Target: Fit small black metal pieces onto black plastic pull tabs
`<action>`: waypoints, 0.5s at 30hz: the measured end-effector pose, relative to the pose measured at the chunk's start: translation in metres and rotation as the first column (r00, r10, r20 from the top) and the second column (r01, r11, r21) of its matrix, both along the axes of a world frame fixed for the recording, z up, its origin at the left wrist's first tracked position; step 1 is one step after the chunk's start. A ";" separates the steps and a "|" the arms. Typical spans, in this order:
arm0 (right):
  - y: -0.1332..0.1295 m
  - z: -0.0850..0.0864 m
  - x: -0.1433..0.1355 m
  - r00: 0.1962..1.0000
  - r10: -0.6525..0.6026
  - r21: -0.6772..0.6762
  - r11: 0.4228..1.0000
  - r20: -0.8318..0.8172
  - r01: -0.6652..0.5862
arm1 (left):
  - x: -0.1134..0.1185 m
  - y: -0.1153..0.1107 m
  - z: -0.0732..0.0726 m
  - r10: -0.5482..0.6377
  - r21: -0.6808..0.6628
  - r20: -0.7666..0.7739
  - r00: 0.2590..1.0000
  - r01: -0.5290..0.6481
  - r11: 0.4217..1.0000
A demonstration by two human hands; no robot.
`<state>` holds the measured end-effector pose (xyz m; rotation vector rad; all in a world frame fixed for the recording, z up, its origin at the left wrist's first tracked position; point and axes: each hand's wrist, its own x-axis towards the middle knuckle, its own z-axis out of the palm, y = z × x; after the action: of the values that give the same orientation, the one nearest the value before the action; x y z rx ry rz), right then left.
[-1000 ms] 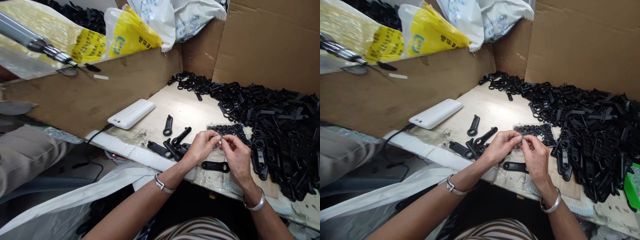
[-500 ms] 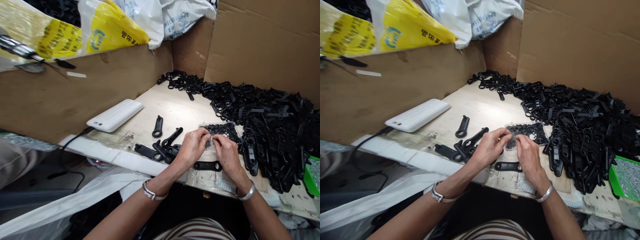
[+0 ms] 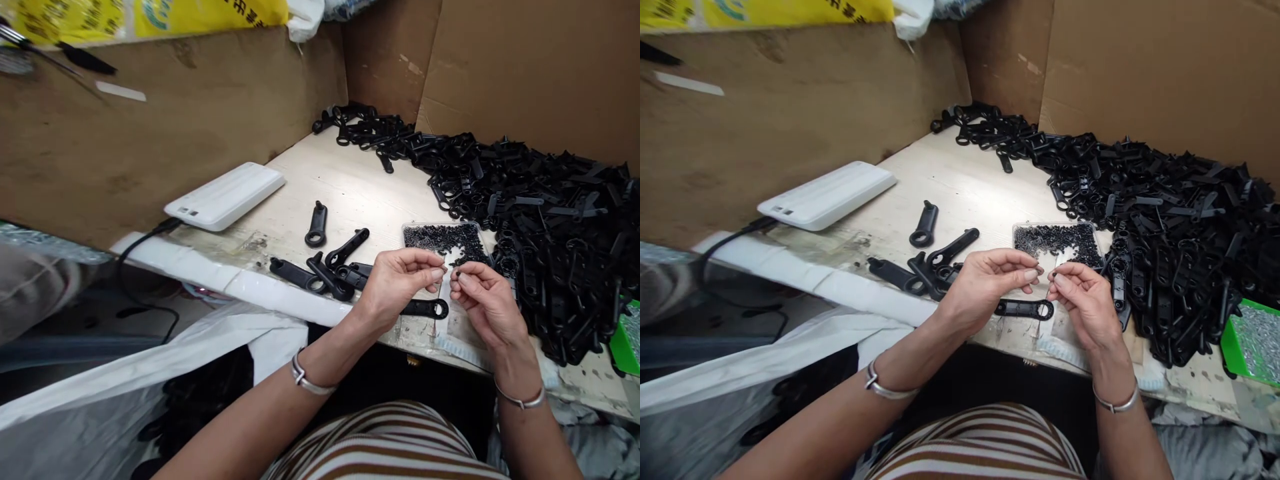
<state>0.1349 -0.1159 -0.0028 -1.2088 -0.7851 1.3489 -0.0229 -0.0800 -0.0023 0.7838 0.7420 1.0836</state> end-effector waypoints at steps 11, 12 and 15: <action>-0.012 -0.006 -0.001 0.998 -0.024 0.047 0.999 0.052 0.021 | 0.004 -0.010 -0.006 -0.034 -0.038 -0.007 0.999 0.034 0.999; -0.014 -0.006 -0.001 0.997 -0.040 0.061 0.997 0.066 0.036 | 0.005 -0.010 -0.006 -0.037 -0.043 -0.007 0.999 0.036 0.998; -0.018 -0.006 0.000 0.992 -0.075 0.092 0.994 0.099 0.065 | 0.005 -0.012 -0.006 -0.042 -0.058 0.017 0.999 0.043 0.997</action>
<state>0.1345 -0.1338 -0.0092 -1.2321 -0.8583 1.1905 -0.0176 -0.0917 -0.0081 0.7380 0.7372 1.0246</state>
